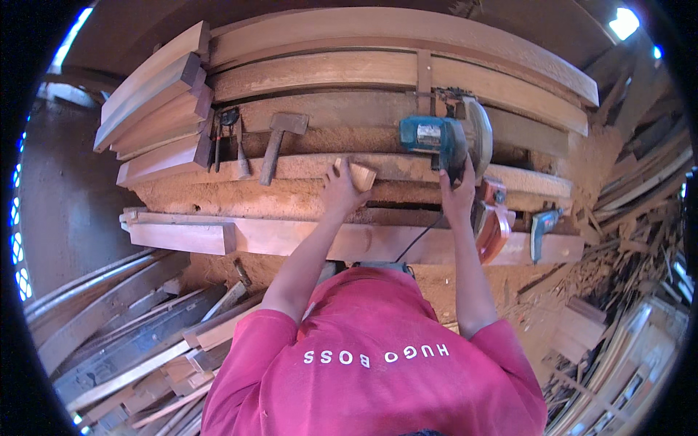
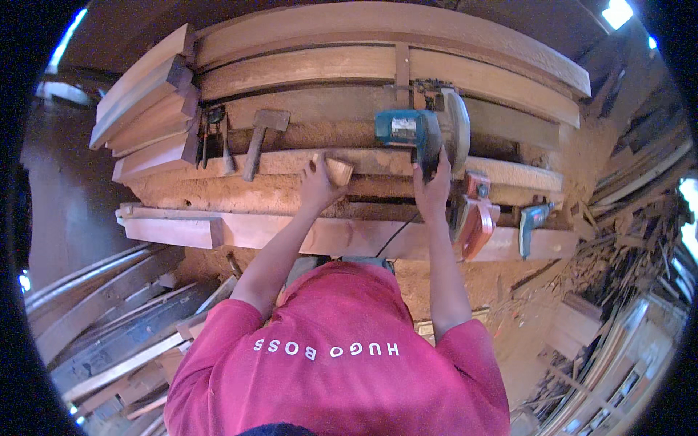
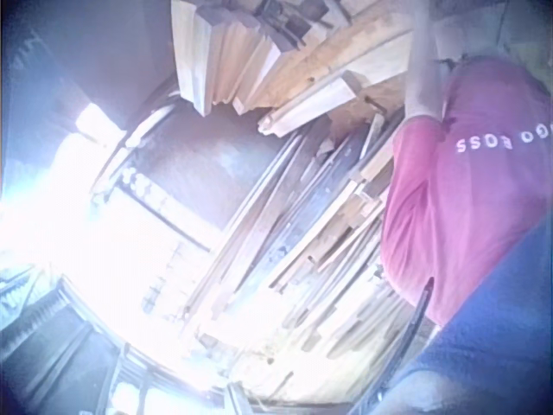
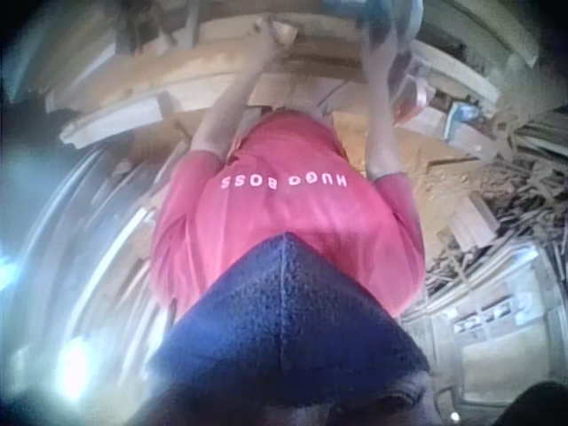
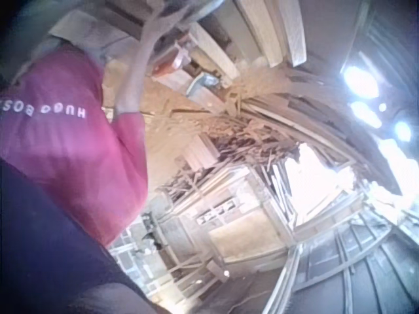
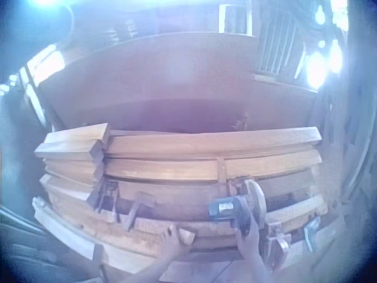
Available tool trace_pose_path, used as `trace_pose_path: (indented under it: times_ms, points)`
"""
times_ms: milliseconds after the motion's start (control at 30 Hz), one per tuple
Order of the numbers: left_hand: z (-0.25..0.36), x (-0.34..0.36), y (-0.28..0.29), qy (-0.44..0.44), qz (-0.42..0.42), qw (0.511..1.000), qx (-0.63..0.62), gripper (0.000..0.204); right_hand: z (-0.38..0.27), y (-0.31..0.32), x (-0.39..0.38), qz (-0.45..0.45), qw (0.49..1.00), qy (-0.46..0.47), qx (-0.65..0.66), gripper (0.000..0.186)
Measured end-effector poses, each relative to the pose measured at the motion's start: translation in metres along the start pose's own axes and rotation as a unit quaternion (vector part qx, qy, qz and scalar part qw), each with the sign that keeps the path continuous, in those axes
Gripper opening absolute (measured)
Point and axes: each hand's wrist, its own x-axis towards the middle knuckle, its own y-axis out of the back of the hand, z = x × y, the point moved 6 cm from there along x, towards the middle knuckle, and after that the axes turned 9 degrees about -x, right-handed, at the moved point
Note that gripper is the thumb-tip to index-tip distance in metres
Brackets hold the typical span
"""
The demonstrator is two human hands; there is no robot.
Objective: The person selects a piece of wood from a stack, measures and marks it with a tape measure and pencil, and then cuts it using a circular saw.
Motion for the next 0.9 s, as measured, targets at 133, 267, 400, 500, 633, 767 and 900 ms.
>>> trace_pose_path:
  times_ms: [133,267,400,500,633,767,900]
  points:
    - [0.019,0.022,-0.02,0.107,0.069,0.988,-0.084,0.116,0.01,-0.014,0.018,-0.041,0.997,-0.028,0.064,0.064]
    - [0.004,0.022,-0.033,0.055,0.112,0.984,-0.123,0.106,0.033,-0.035,0.031,-0.074,0.992,-0.056,0.086,0.064]
    - [-0.044,-0.012,-0.022,0.048,0.158,0.977,-0.138,0.088,0.045,-0.054,0.035,-0.031,0.992,-0.018,0.123,0.041]
    - [-0.106,-0.06,-0.01,0.071,0.13,0.978,-0.146,0.076,0.042,-0.048,0.038,0.028,0.972,-0.087,0.216,0.031]
    - [-0.175,-0.148,-0.013,0.171,0.113,0.966,-0.155,0.068,0.037,-0.049,0.041,-0.017,0.959,-0.139,0.247,0.027]
    - [-0.203,-0.212,-0.019,0.261,0.096,0.947,-0.162,0.066,0.026,-0.038,0.048,-0.007,0.945,-0.184,0.271,0.021]
    - [-0.217,-0.25,-0.022,0.296,0.082,0.934,-0.18,0.062,-0.014,-0.016,0.016,0.006,0.97,-0.154,0.186,0.017]
